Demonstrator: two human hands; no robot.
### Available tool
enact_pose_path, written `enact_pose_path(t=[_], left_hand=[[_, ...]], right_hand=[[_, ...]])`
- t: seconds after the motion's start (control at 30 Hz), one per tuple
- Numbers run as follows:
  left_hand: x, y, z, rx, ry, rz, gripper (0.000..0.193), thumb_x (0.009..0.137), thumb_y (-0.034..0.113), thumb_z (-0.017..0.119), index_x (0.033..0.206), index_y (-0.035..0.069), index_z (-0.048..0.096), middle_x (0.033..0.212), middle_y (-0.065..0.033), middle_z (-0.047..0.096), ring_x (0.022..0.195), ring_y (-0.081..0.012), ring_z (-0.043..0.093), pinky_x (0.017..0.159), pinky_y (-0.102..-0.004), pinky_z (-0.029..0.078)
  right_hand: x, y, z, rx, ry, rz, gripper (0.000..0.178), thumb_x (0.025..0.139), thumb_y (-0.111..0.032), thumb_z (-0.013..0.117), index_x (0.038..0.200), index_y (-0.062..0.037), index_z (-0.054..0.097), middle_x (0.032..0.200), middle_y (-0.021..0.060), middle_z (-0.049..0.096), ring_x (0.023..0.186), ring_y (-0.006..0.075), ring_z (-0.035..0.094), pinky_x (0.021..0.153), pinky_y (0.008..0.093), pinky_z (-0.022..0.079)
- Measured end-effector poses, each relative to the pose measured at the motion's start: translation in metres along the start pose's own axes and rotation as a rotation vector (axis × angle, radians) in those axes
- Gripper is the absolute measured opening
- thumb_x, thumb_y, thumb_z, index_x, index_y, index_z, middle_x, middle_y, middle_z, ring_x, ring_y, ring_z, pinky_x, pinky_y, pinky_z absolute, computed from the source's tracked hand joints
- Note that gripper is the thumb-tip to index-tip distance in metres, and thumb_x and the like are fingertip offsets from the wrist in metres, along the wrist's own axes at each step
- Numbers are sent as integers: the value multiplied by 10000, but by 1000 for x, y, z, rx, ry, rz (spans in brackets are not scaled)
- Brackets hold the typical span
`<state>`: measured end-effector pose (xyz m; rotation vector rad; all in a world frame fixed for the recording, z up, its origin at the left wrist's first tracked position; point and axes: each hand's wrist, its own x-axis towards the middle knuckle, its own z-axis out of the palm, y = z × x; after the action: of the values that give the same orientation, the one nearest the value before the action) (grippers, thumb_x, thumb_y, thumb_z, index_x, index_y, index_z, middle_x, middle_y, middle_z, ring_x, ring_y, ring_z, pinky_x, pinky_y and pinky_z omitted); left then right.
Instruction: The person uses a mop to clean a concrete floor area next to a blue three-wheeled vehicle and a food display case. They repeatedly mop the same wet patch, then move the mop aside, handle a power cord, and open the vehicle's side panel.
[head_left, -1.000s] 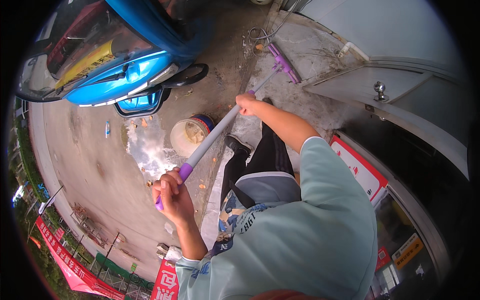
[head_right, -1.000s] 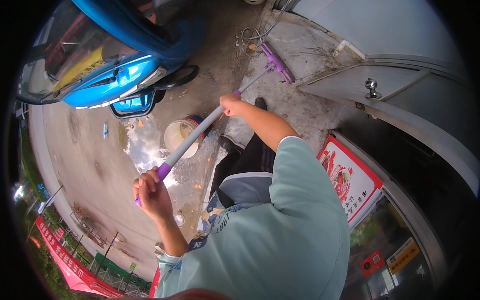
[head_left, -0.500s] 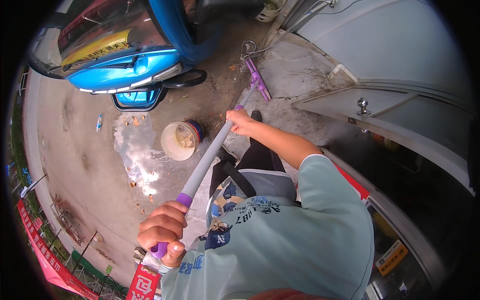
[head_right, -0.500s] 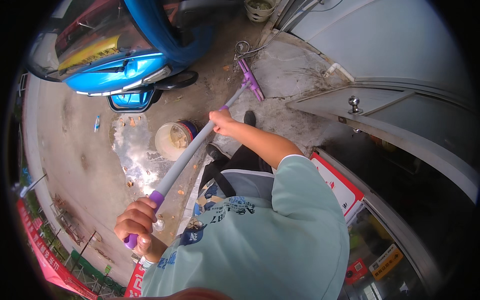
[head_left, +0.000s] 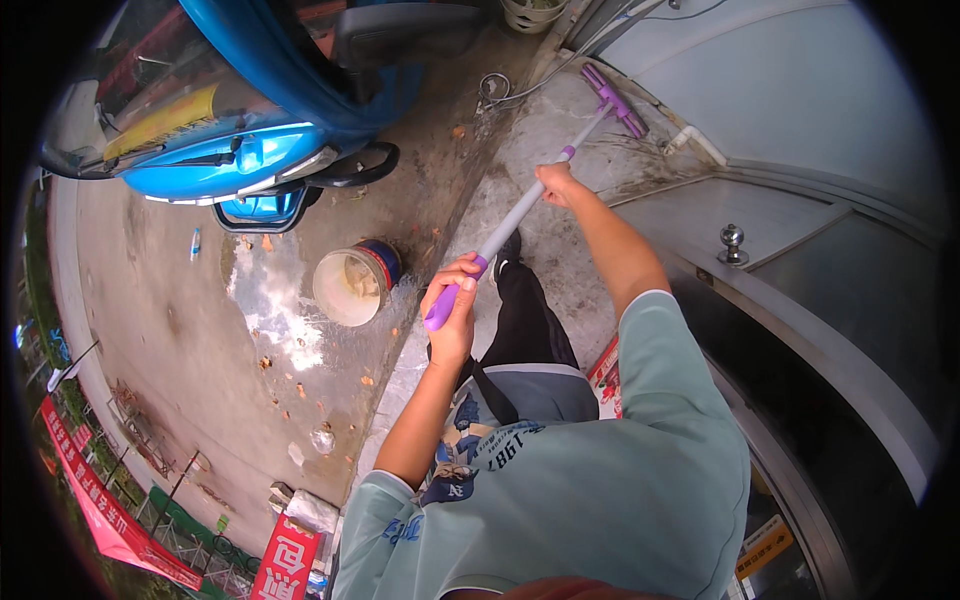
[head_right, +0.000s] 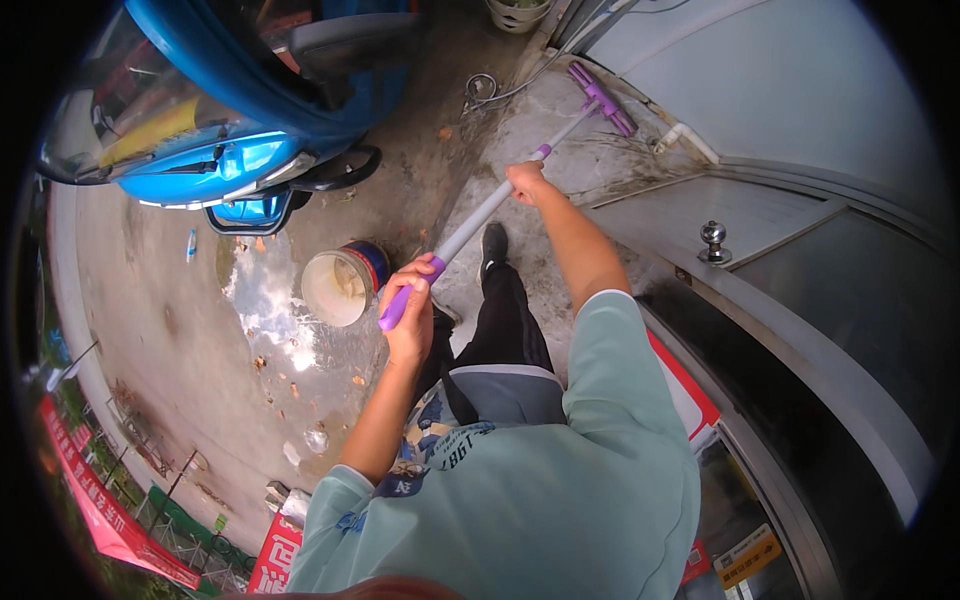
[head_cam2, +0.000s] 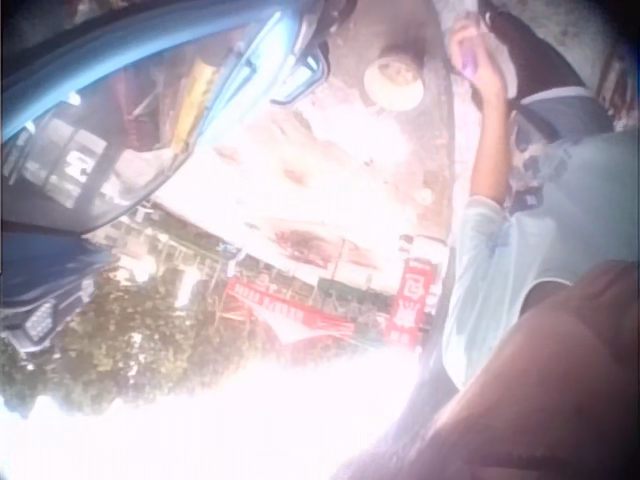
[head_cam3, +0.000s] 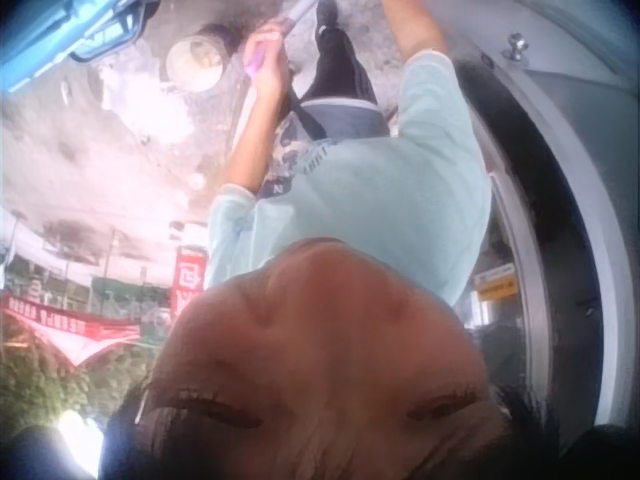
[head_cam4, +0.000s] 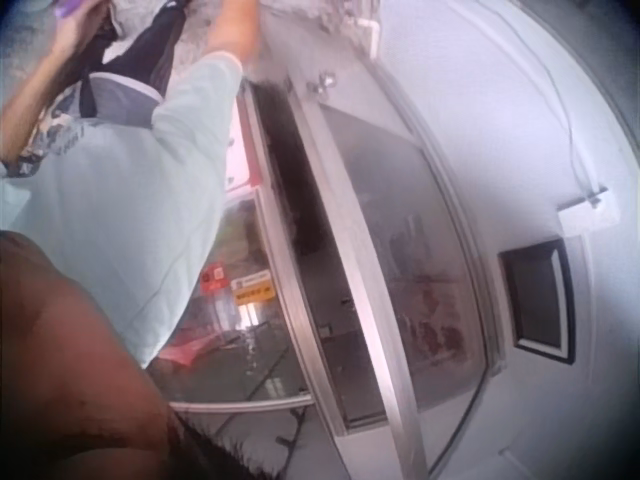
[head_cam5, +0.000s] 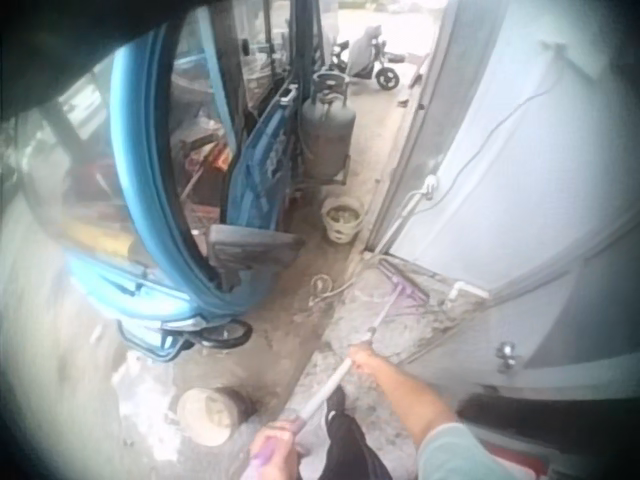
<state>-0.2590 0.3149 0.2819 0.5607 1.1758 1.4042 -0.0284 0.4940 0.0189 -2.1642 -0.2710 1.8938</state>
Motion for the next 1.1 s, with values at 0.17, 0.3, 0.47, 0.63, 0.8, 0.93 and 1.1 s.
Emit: enact_pose_path(t=[0.17, 0.3, 0.47, 0.63, 0.8, 0.93, 1.1], left_hand=[[-4, 6, -23, -183, 143, 122, 181, 984, 40, 554, 810, 51, 506, 815, -73, 536, 938, -247, 553, 1093, -515, 328], [-41, 53, -60, -211, 243, 140, 229, 987, 56, 551, 774, 70, 467, 765, -60, 497, 858, -225, 522, 1079, -515, 343], [-105, 147, -156, -103, 374, 164, 237, 973, 90, 574, 769, 89, 452, 713, -44, 438, 787, -204, 478, 1059, -488, 360], [-171, 248, -216, 17, 414, 239, 264, 972, 112, 557, 734, 96, 441, 669, -29, 403, 754, -199, 458, 971, -468, 386], [-200, 291, -206, 144, 248, 334, 251, 964, 130, 571, 743, 95, 456, 630, -19, 400, 694, -183, 439, 949, -464, 372], [-192, 304, -172, 295, 18, 408, 315, 922, 217, 666, 705, 86, 479, 600, -37, 492, 620, -192, 479, 796, -460, 447], [-161, 297, -109, 365, -310, 405, 316, 879, 240, 728, 688, 69, 541, 653, -67, 586, 682, -236, 590, 789, -453, 505]], right_hand=[[-26, 13, 43, -62, -11, 12, 417, 875, -140, 602, 1118, -50, 275, 765, 45, 464, 542, 95, 421, 391, 237, 321], [-81, 42, 98, -181, -67, 37, 295, 891, -184, 596, 1052, -22, 411, 749, 88, 555, 533, 141, 551, 400, 245, 429], [-152, 115, 210, -392, -477, 150, 353, 936, -302, 520, 982, 36, 610, 873, 172, 683, 668, 192, 686, 584, 273, 597], [-224, 195, 315, -335, -681, 249, 385, 949, -360, 575, 1004, 21, 581, 858, 134, 608, 713, 242, 689, 677, 348, 631], [-243, 220, 344, 115, -510, 176, 101, 875, -123, 570, 892, -23, 568, 837, 104, 593, 747, 231, 665, 620, 359, 600], [-247, 204, 318, 205, -500, 141, 51, 810, -30, 569, 814, -46, 520, 780, 81, 558, 661, 213, 614, 566, 357, 574], [-234, 161, 231, 308, -380, 82, 88, 813, -18, 581, 782, -63, 511, 715, 68, 524, 608, 204, 577, 523, 349, 533]])
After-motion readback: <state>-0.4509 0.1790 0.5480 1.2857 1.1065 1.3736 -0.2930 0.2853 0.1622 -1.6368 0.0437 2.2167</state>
